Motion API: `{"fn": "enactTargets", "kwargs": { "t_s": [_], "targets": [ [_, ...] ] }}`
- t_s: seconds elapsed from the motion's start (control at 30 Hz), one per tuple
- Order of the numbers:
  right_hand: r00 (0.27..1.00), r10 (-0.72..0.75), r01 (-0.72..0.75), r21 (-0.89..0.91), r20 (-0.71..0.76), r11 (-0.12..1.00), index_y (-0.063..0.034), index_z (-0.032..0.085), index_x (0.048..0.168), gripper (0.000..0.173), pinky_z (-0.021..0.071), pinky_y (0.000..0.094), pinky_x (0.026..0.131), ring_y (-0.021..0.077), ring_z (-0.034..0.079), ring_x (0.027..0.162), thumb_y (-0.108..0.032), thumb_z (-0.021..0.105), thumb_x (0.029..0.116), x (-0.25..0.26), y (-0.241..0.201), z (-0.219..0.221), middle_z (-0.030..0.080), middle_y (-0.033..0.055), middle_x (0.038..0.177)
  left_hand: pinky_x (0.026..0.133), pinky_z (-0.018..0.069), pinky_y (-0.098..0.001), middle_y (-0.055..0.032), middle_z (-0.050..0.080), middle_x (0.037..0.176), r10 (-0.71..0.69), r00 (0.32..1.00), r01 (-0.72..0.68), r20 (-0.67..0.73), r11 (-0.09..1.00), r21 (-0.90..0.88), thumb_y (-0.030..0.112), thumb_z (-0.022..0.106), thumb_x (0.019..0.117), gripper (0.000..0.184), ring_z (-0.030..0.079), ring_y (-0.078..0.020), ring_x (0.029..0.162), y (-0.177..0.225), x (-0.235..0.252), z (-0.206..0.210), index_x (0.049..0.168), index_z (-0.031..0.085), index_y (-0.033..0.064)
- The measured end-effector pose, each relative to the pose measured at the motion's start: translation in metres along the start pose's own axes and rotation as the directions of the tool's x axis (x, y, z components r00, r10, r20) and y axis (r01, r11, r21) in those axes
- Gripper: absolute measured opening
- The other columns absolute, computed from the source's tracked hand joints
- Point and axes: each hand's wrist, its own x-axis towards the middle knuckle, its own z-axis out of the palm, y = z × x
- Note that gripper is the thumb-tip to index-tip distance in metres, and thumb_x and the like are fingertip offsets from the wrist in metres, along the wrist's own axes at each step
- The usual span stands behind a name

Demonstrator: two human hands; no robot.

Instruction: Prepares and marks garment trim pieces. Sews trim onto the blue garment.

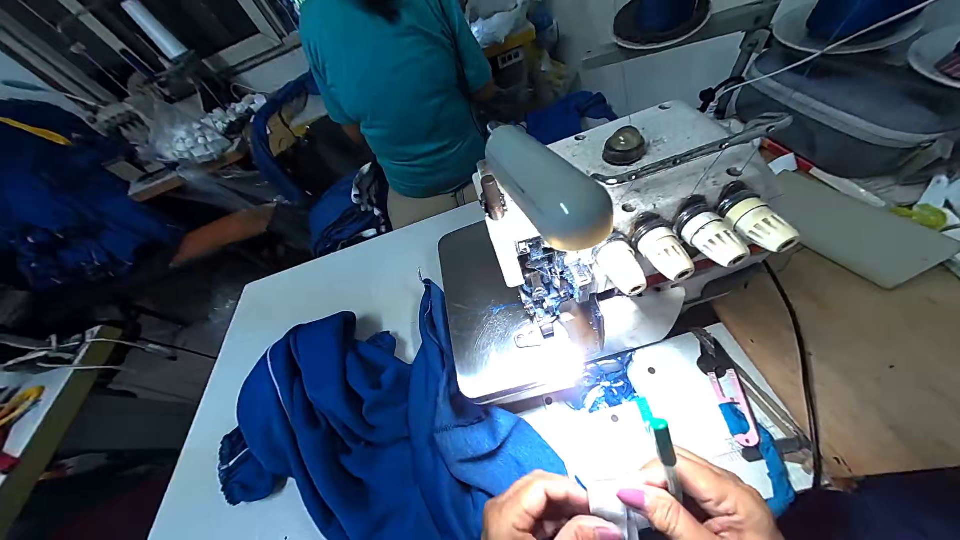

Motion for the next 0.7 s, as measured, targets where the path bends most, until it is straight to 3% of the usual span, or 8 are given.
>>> {"fn": "enactTargets", "kwargs": {
  "t_s": [0.13,0.23,0.3,0.4,0.47,0.53,0.63,0.7],
  "targets": [
    [1.0,0.011,-0.012,0.022,0.027,1.0,0.0042,0.065,0.08,0.017,0.0473,0.0135,0.068,-0.0029,0.058,0.073,-0.006,0.065,0.0941,0.0,0.0,0.001,0.063,0.0037,0.076,0.079,0.0586,-0.0192,-0.0065,0.075,0.089,0.093,0.996,-0.092,0.002,0.99,0.105,-0.004,0.074,0.0849,0.003,0.07,-0.0021,0.085,-0.004,0.0,-0.002,0.085,0.075,-0.0063],
    [0.992,0.123,-0.118,0.189,-0.013,0.975,-0.0068,0.063,0.098,0.01,0.0499,0.0143,0.06,-0.0071,0.057,0.068,-0.003,0.054,0.0994,-0.002,0.005,-0.003,0.067,-0.0071,0.097,0.072,0.0609,-0.0222,0.0039,0.074,0.085,-0.075,0.995,0.072,-0.061,0.996,-0.049,-0.008,0.065,0.0886,0.011,0.071,-0.002,0.077,0.014,0.003,-0.014,0.087,0.071,0.0013],
    [0.976,0.216,-0.211,0.246,0.007,0.946,-0.0073,0.058,0.106,0.014,0.0474,0.0142,0.053,-0.0061,0.056,0.062,-0.001,0.047,0.1006,0.001,0.0,-0.007,0.071,-0.0044,0.108,0.068,0.0616,-0.0277,0.0043,0.074,0.08,-0.25,0.966,0.259,0.07,0.928,-0.267,0.0,0.055,0.0995,0.013,0.072,-0.0072,0.071,0.023,0.008,-0.039,0.097,0.06,0.0126],
    [0.937,0.33,-0.348,0.227,0.115,0.91,-0.0078,0.051,0.111,0.016,0.0494,0.0165,0.05,-0.0016,0.06,0.057,-0.001,0.056,0.0977,0.006,-0.005,0.002,0.072,-0.0053,0.088,0.052,0.056,-0.0227,0.0082,0.058,0.066,-0.369,0.88,0.467,0.3,0.787,-0.403,0.018,0.054,0.1045,0.003,0.06,-0.0036,0.054,0.017,0.023,-0.069,0.106,0.052,0.0206],
    [0.918,0.34,-0.376,0.175,0.203,0.91,-0.0024,0.053,0.119,0.029,0.0588,0.0231,0.058,0.0063,0.065,0.064,-0.003,0.065,0.0932,0.009,0.006,0.01,0.067,-0.0013,0.089,0.046,0.0528,-0.021,0.0064,0.055,0.065,-0.467,0.849,0.528,0.247,0.766,-0.367,0.019,0.05,0.1045,0.004,0.056,-0.0041,0.05,0.019,0.035,-0.079,0.108,0.049,0.0182],
    [0.917,0.361,-0.373,0.045,0.171,0.927,-0.0023,0.065,0.111,0.025,0.0585,0.0242,0.061,0.0065,0.066,0.066,-0.014,0.071,0.0896,0.01,0.017,0.015,0.068,-0.0016,0.084,0.05,0.0539,-0.0208,0.0017,0.06,0.075,-0.502,0.855,0.518,0.131,0.808,-0.283,0.014,0.052,0.1036,0.007,0.06,-0.0063,0.056,0.021,0.044,-0.088,0.11,0.049,0.014],
    [0.94,0.335,-0.33,-0.07,0.07,0.941,-0.0087,0.068,0.09,0.012,0.0531,0.0202,0.053,0.0011,0.061,0.056,-0.02,0.068,0.0922,0.011,0.031,0.022,0.065,-0.0079,0.068,0.07,0.0607,-0.0224,0.0015,0.07,0.095,-0.213,0.968,0.234,-0.132,0.956,0.175,0.009,0.067,0.095,0.023,0.07,-0.005,0.079,0.013,0.035,-0.089,0.115,0.057,0.004],
    [0.956,0.292,-0.289,-0.089,0.013,0.953,-0.0097,0.069,0.09,0.015,0.0524,0.0203,0.05,0.001,0.06,0.054,-0.025,0.07,0.0917,0.013,0.038,0.026,0.064,-0.0083,0.066,0.088,0.0578,-0.0278,-0.0074,0.067,0.117,0.325,0.938,-0.163,-0.121,0.72,0.674,0.013,0.066,0.0931,0.018,0.066,-0.012,0.104,-0.01,0.019,-0.08,0.108,0.072,0.0054]
  ]
}}
